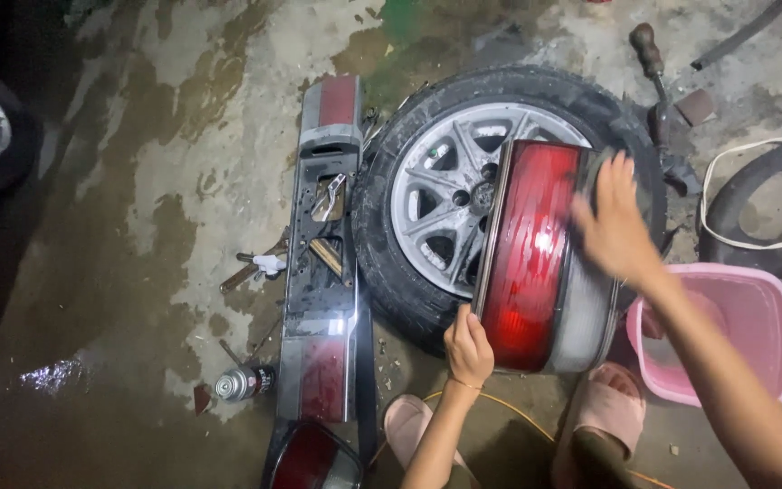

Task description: Hand-sanding a car taillight lens using sandpaper and water for restoration.

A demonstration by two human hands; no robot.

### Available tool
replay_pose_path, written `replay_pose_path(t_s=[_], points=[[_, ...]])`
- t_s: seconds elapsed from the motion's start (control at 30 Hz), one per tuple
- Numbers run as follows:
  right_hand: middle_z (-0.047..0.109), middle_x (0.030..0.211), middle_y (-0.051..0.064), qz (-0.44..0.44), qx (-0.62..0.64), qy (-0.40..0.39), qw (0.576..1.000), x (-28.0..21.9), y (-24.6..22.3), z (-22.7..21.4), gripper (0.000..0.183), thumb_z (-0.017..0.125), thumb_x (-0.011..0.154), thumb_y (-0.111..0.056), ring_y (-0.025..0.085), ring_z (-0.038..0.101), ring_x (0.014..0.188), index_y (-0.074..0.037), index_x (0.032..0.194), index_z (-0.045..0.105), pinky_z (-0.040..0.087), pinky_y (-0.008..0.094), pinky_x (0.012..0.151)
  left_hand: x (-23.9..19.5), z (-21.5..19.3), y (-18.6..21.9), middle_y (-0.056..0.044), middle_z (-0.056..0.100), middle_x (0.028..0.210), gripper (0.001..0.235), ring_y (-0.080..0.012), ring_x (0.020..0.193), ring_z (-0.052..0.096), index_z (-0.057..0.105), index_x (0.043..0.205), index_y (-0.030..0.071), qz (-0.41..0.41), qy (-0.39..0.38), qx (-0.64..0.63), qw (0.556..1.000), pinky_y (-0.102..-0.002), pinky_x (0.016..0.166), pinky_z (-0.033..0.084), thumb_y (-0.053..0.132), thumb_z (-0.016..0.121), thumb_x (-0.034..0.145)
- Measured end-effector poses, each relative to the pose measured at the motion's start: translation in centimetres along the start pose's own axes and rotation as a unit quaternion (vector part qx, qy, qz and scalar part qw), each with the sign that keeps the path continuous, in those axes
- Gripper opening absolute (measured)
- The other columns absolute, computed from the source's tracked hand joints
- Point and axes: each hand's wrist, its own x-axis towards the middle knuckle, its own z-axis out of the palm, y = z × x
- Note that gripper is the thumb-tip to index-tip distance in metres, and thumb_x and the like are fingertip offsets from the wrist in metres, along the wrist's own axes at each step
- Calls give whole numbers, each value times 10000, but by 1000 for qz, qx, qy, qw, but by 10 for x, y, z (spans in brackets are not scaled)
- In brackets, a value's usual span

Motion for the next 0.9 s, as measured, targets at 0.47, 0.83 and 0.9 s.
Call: replay_pose_path(t_s=[0.47,0.83,0.9], points=[[163,1620,423,-73,-15,16,997,-25,11,19,832,530,1037,-401,545,156,1518,178,1566,252,127,605,1240,0,0,1,-241,676,725,334,-449,621,681,689,1035,-15,7,1,-8,1000,-422,562,571,154,401,1046],[125,1655,370,-70,-25,-33,997,-75,-35,13,1020,601,929,-563,502,105,1544,128,1583,233,83,563,1257,-10,6,-16,-268,683,770,328,-474,683,686,690,1067,-37,5,1,0,1000,-452,593,572,142,417,1041],[241,1643,334,-182,-90,-49,978,-127,-31,37,1139,526,872,-787,459,197,1543,70,1581,283,137,514,1269,-10,7,-20,-213,653,697,338,-443,622,672,689,1023,14,0,-7,-12,1000,-422,566,558,158,384,1051]])
